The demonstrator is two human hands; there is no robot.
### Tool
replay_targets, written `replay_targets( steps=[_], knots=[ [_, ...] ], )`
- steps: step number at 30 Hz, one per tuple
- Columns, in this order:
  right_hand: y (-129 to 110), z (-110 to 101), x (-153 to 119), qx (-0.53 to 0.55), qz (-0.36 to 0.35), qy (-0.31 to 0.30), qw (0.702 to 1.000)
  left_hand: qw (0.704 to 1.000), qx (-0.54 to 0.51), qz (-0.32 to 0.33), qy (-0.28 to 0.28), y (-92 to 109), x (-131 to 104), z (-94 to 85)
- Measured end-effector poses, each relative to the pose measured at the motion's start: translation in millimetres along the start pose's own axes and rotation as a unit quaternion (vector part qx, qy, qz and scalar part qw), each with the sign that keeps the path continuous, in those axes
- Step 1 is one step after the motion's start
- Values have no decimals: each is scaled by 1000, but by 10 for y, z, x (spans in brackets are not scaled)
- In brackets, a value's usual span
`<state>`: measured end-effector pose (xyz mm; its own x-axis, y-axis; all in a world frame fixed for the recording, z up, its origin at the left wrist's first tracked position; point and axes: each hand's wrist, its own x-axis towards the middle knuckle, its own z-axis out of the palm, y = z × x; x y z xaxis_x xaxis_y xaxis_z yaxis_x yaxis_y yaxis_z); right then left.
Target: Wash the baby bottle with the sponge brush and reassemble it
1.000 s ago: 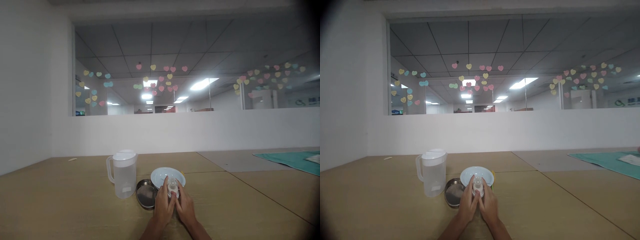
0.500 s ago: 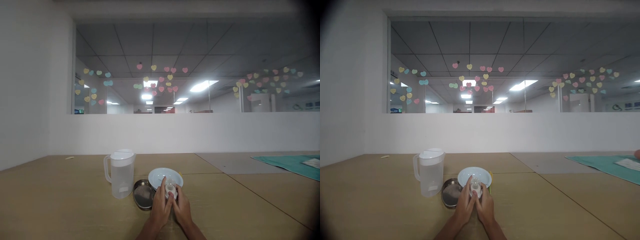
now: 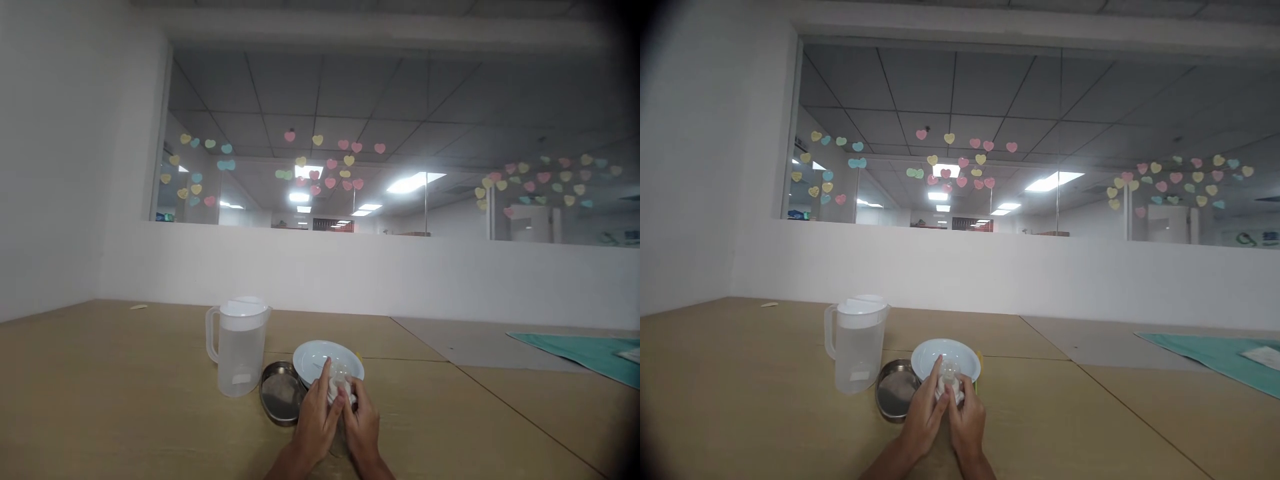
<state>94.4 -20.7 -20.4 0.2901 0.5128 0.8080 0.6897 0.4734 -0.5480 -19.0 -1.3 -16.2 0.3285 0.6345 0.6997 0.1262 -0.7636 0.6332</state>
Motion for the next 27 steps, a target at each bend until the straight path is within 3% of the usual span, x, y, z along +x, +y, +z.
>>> replay_targets(
  steps=[6, 14, 21, 27],
  knots=[
    [26, -1, -2, 16, 29, 3, 999, 1000, 26, 8, 5, 29, -22, 0],
    [39, -3, 28, 65, 20, -19, 997, 993, 90, 42, 66, 43, -27, 22],
    [37, -15, 23, 27, -36, -31, 999, 983, 102, 30, 150, -29, -31, 0],
    [28, -25, 24, 13, -66, -43, 997, 983, 81, 61, 155, -76, -33, -14]
  ],
)
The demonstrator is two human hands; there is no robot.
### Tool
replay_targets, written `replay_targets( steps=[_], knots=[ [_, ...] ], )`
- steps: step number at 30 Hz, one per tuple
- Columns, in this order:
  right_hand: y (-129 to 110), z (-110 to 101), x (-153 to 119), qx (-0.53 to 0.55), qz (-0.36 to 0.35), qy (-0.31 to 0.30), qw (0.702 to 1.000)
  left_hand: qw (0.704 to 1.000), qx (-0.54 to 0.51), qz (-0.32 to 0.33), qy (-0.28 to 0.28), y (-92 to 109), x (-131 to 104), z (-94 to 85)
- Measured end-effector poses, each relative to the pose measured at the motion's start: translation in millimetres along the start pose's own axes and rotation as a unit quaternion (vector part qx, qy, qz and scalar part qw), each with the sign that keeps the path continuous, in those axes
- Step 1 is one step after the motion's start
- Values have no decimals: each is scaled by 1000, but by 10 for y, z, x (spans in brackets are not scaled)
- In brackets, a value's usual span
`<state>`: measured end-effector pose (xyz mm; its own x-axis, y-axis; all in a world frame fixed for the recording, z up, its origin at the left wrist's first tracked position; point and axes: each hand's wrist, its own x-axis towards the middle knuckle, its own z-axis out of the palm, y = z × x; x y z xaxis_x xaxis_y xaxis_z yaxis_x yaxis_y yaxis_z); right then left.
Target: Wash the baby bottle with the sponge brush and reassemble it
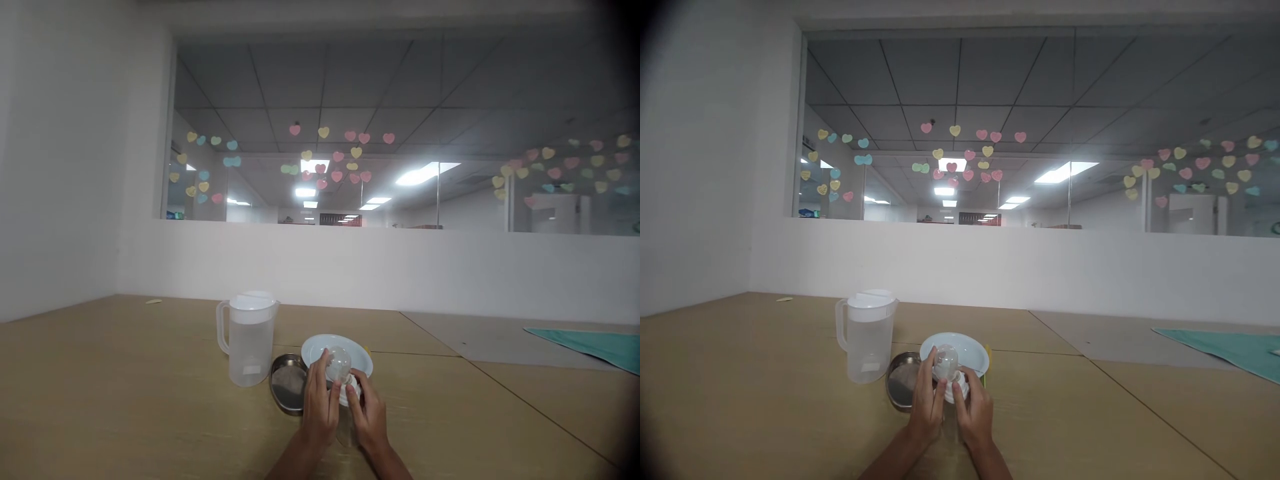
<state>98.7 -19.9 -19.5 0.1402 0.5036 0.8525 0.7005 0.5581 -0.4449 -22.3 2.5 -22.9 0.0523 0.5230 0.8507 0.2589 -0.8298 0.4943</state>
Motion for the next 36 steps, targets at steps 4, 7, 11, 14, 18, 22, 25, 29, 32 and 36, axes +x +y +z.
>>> replay_targets(
  steps=[4, 7, 11, 14, 18, 22, 25, 29, 32, 36],
  knots=[
    [-12, -2, -1, -1, -1, -6, 1000, 1000, -20, -12, 0, 14, 3, -12],
    [-28, 1, 3, 3, -6, -10, 1000, 1000, -23, -14, 10, 13, -2, -18],
    [-54, 5, 6, 6, -11, -12, 1000, 1000, 3, -9, 12, -35, -7, -13],
    [-67, 2, 7, 6, -16, -17, 1000, 1000, 21, 12, 12, -64, 2, -15],
    [-74, -5, 19, -12, -28, -19, 999, 998, 47, 21, 26, -47, 9, -30],
    [-83, -16, 32, -28, -58, -28, 998, 996, 70, 39, 33, -32, -6, -31],
    [-93, -27, 38, -34, -66, -32, 997, 995, 72, 53, 47, -50, -10, -26],
    [-95, -39, 44, -38, -35, -35, 998, 992, 67, 0, 105, -77, 39, -50],
    [-92, -41, 50, -38, -8, -33, 999, 988, 69, -41, 131, -87, 116, -92],
    [-100, -43, 59, -39, 1, -35, 999, 990, 87, -60, 88, -107, 203, -137]
  ],
)
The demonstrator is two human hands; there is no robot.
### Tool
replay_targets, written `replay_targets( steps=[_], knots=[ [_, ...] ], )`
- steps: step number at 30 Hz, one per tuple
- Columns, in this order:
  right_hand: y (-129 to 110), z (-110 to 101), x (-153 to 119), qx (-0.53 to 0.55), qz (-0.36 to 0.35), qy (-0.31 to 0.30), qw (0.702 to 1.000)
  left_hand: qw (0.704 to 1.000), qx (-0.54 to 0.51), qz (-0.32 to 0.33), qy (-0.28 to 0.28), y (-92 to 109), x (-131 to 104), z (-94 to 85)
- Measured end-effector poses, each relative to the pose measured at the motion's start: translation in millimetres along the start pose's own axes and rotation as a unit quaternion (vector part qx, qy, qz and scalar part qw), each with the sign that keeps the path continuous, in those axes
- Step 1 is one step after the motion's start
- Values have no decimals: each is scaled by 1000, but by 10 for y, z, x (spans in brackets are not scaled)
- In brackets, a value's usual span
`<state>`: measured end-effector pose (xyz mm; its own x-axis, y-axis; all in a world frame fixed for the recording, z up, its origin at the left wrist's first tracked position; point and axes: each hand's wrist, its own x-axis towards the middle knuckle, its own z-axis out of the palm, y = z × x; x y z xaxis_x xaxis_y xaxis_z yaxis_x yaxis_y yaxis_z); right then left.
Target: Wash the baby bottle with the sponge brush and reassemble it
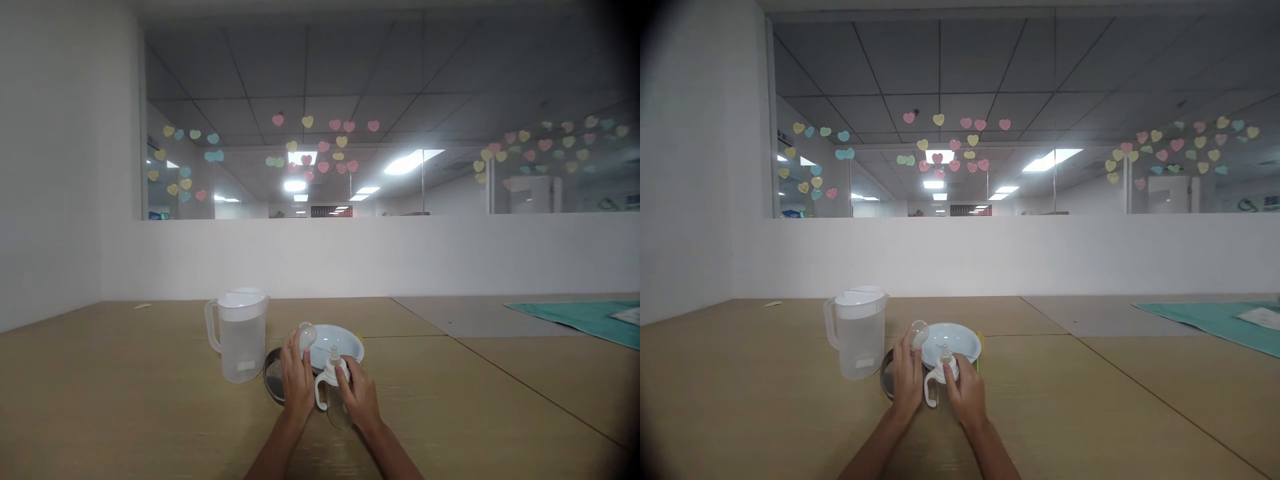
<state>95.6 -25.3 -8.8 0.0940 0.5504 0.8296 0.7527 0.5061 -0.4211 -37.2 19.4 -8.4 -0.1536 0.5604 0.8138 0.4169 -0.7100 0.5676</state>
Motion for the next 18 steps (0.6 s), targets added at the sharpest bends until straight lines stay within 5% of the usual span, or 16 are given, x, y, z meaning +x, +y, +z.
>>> replay_targets(
  steps=[7, 18],
  knots=[
    [25, 4, 5, 2, 14, 6, 1000, 994, -27, -27, -103, -76, 23, 3],
    [41, 8, 8, 7, 29, 4, 1000, 987, -82, -25, -133, -140, 20, 43]
  ],
)
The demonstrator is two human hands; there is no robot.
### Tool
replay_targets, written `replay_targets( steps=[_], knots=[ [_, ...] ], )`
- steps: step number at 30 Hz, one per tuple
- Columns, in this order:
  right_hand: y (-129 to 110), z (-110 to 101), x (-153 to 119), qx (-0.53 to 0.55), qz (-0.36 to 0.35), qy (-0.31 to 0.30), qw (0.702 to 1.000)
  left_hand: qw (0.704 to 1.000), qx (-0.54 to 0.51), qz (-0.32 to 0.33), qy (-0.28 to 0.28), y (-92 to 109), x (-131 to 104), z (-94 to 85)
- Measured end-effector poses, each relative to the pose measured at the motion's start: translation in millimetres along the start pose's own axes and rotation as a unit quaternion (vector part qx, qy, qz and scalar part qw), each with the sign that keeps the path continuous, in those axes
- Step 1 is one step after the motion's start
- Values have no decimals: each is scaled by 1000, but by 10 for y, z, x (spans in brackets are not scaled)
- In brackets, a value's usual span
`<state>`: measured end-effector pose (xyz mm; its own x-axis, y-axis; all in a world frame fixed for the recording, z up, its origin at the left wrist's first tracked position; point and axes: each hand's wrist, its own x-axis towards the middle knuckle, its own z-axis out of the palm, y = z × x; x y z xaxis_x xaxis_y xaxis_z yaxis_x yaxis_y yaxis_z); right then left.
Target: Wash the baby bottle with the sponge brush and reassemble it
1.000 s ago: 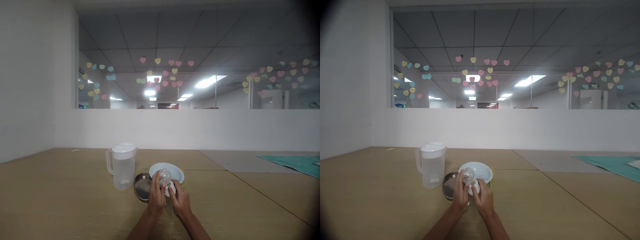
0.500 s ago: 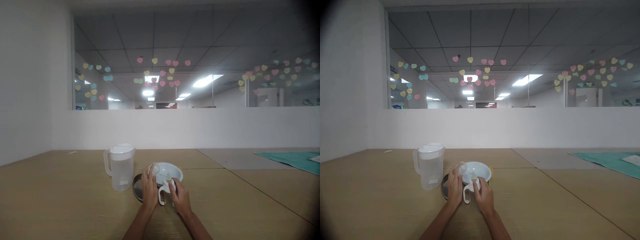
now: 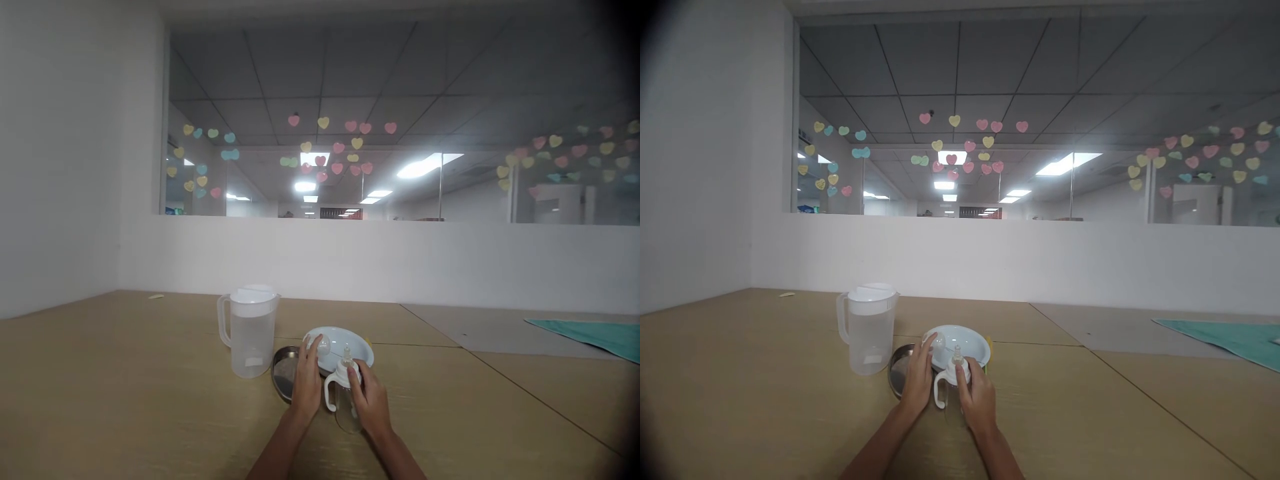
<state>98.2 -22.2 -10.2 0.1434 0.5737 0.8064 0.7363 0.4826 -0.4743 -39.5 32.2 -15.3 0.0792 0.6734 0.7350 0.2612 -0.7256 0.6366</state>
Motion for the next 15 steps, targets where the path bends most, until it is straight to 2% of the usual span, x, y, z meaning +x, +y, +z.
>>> replay_targets(
  steps=[7, 15],
  knots=[
    [-13, -10, 7, 0, -1, -4, 1000, 999, 38, -7, 11, -15, 13, -7],
    [-8, -2, 8, -1, 0, -5, 1000, 988, 153, 5, -26, 66, 16, -57]
  ],
)
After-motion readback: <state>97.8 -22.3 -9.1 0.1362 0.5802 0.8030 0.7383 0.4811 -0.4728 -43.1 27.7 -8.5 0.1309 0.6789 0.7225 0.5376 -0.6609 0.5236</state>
